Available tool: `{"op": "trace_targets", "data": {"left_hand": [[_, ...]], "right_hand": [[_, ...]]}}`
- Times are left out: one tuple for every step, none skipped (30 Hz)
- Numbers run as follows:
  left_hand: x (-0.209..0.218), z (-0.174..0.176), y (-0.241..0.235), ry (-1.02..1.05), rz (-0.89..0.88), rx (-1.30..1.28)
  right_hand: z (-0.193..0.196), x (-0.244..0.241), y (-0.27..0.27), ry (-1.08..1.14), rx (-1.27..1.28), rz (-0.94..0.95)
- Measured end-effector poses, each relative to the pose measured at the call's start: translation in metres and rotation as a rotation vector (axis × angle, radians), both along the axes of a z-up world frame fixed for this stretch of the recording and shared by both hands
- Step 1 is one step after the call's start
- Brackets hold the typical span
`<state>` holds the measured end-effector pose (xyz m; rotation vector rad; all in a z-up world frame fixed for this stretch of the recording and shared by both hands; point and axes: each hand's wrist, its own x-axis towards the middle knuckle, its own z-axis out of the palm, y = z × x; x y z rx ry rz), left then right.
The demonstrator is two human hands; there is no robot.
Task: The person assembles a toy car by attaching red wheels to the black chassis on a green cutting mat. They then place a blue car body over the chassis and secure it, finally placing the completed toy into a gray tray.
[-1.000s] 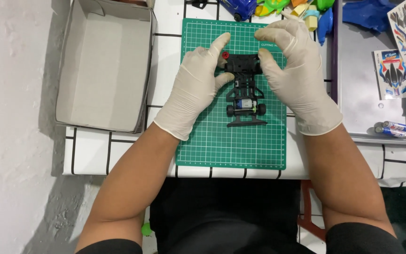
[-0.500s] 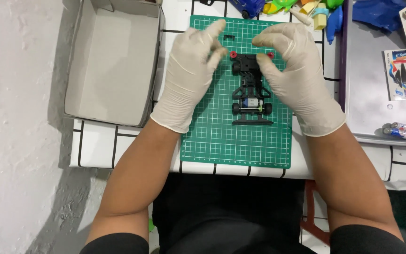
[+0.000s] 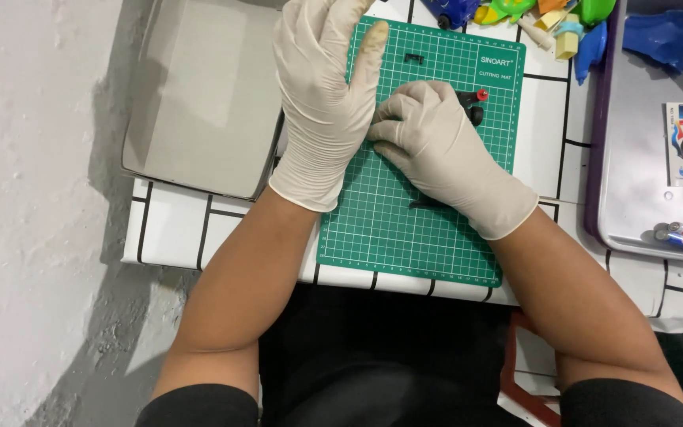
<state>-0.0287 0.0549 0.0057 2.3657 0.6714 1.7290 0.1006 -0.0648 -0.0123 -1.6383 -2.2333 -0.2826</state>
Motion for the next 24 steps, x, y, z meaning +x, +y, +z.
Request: {"op": "trace_targets", "data": {"left_hand": [[-0.001,0.000,0.000,-0.001,0.000,-0.002],[-0.001,0.001,-0.001,-0.004,-0.018,-0.013],[-0.001,0.001,-0.002,-0.008,-0.036,-0.023],[-0.001,0.003,-0.001,-0.010,-0.037,-0.024],[-0.001,0.004,-0.001,-0.022,-0.058,-0.008],[-0.001,0.006,-0.001,-0.034,-0.080,0.008],[0.000,0.004,0.000,-0.035,-0.081,0.009],[0.001,0.002,0.001,-0.042,-0.086,0.014],[0.002,0.001,0.001,-0.049,-0.093,0.020],[0.001,0.000,-0.001,-0.050,-0.095,0.020],[0.001,0.001,-0.003,-0.038,-0.094,0.000],[0.001,0.002,-0.004,-0.025,-0.092,-0.021],[0.001,0.002,-0.005,-0.026,-0.098,-0.017],[0.000,0.002,-0.007,-0.026,-0.151,-0.046],[0.001,0.003,-0.008,-0.029,-0.205,-0.074],[0.001,0.008,-0.010,-0.033,-0.212,-0.069],[0.000,0.012,-0.013,-0.033,-0.285,-0.044],[0.000,0.016,-0.016,-0.032,-0.358,-0.017],[0.003,0.013,-0.017,-0.037,-0.362,-0.016],[0.007,0.009,-0.019,-0.008,-0.407,0.006],[0.009,0.006,-0.021,0.023,-0.452,0.027],[0.012,0.008,-0.022,0.021,-0.456,0.027],[0.014,0.011,-0.023,0.011,-0.501,0.051],[0.015,0.014,-0.025,0.000,-0.547,0.075]], "right_hand": [[-0.003,0.001,0.002,-0.001,-0.002,0.000],[-0.006,0.001,0.003,0.004,0.001,-0.004],[-0.009,0.003,0.004,0.008,0.005,-0.008],[-0.011,0.004,0.006,0.006,0.005,-0.009],[-0.012,0.005,0.007,0.043,-0.043,-0.031],[-0.014,0.006,0.009,0.080,-0.091,-0.052],[-0.015,0.006,0.011,0.078,-0.090,-0.053],[-0.015,0.006,0.012,0.072,-0.087,-0.056],[-0.016,0.007,0.013,0.065,-0.083,-0.060],[-0.015,0.006,0.012,0.064,-0.082,-0.062],[-0.014,0.006,0.012,0.048,-0.038,-0.049],[-0.012,0.006,0.011,0.032,0.007,-0.035],[-0.003,0.008,0.008,0.031,0.011,-0.040],[0.006,0.010,0.004,0.207,0.041,-0.037],[0.017,0.013,0.000,0.377,0.073,-0.032],[0.024,0.014,-0.007,0.372,0.078,-0.037],[0.031,0.015,-0.014,0.606,0.095,-0.068],[0.039,0.017,-0.022,0.842,0.108,-0.097],[0.035,0.021,-0.024,0.837,0.111,-0.100],[0.031,0.026,-0.027,1.020,0.119,-0.121],[0.027,0.030,-0.029,1.207,0.125,-0.141],[0.025,0.031,-0.029,1.205,0.128,-0.144],[0.024,0.031,-0.029,1.285,0.140,-0.149],[0.022,0.031,-0.028,1.365,0.152,-0.154]]}}
